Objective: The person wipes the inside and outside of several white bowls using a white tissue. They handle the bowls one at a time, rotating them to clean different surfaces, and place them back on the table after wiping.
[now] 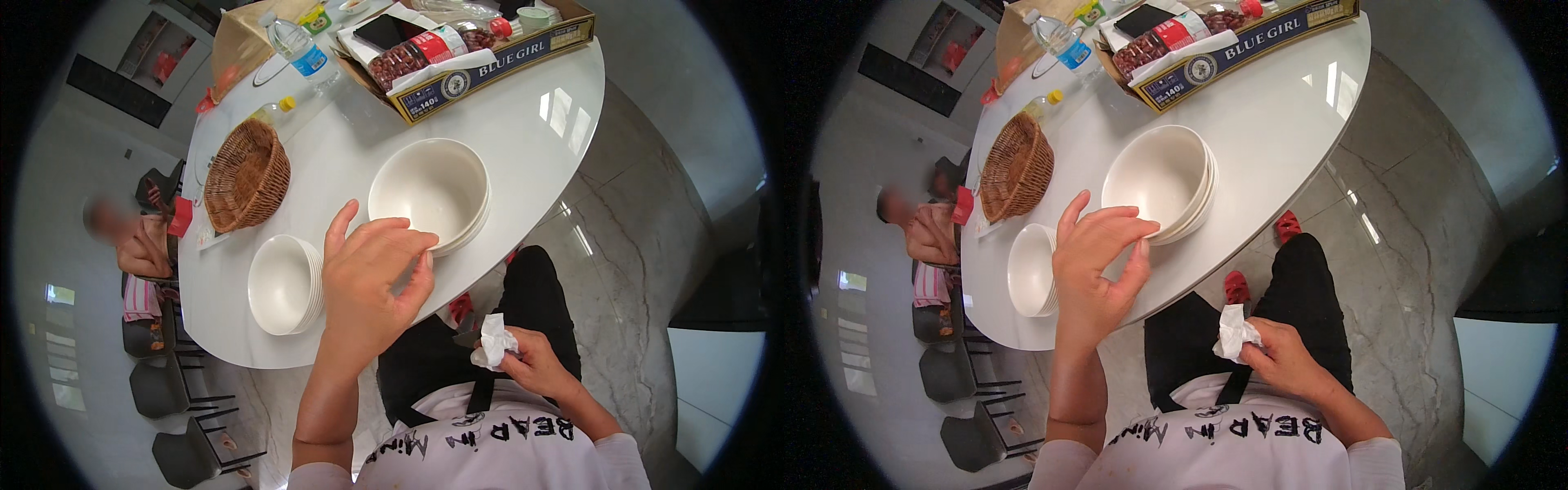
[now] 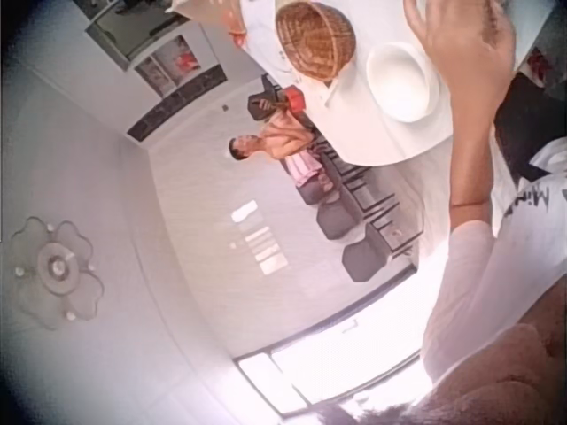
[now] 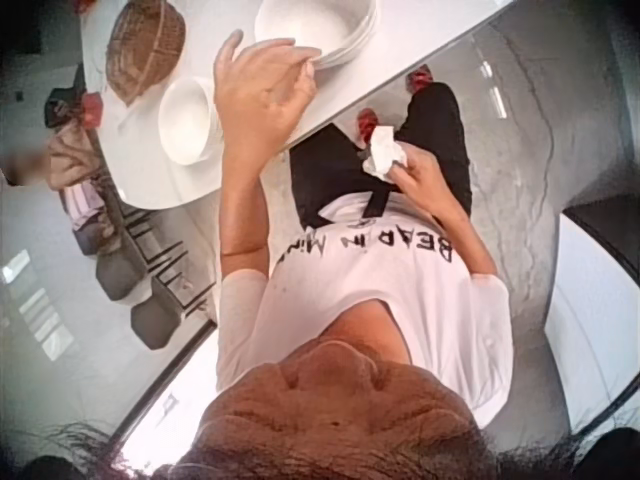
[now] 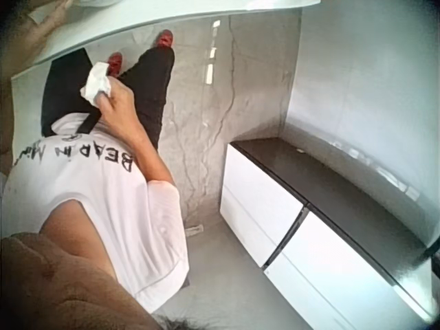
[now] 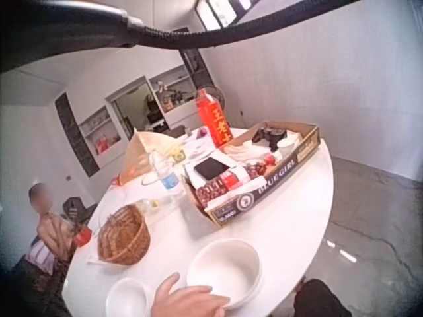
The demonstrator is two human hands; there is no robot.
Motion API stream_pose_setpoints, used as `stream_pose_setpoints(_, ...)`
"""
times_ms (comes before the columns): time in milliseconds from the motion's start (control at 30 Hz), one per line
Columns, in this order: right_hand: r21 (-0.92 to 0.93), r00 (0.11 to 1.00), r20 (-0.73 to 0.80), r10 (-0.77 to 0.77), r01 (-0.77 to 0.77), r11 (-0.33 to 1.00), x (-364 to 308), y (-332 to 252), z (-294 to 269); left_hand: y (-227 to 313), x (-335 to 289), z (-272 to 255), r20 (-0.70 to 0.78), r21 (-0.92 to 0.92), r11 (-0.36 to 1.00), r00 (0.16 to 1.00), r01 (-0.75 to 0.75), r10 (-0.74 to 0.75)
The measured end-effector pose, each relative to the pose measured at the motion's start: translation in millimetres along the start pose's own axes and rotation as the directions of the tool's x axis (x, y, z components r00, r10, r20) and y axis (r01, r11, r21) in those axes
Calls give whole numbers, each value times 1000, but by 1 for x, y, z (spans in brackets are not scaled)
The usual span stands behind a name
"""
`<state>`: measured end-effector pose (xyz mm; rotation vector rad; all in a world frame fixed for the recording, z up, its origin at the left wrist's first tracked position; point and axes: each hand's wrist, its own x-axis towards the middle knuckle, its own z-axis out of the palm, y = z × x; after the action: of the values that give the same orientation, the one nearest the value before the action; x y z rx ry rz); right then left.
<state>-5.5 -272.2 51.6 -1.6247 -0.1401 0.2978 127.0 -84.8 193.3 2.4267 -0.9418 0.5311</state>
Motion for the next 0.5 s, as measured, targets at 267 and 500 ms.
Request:
stream_pose_setpoints(267,-11,998,-58,-25,24,1000,1,-1,0,-2,-12,-8,-451,-230,970,892,-83,-30)
stream_pose_setpoints(500,79,917,-398,-37,74,994,5,6,-17,38,-95,-27,115,-911,380,983,161,-141)
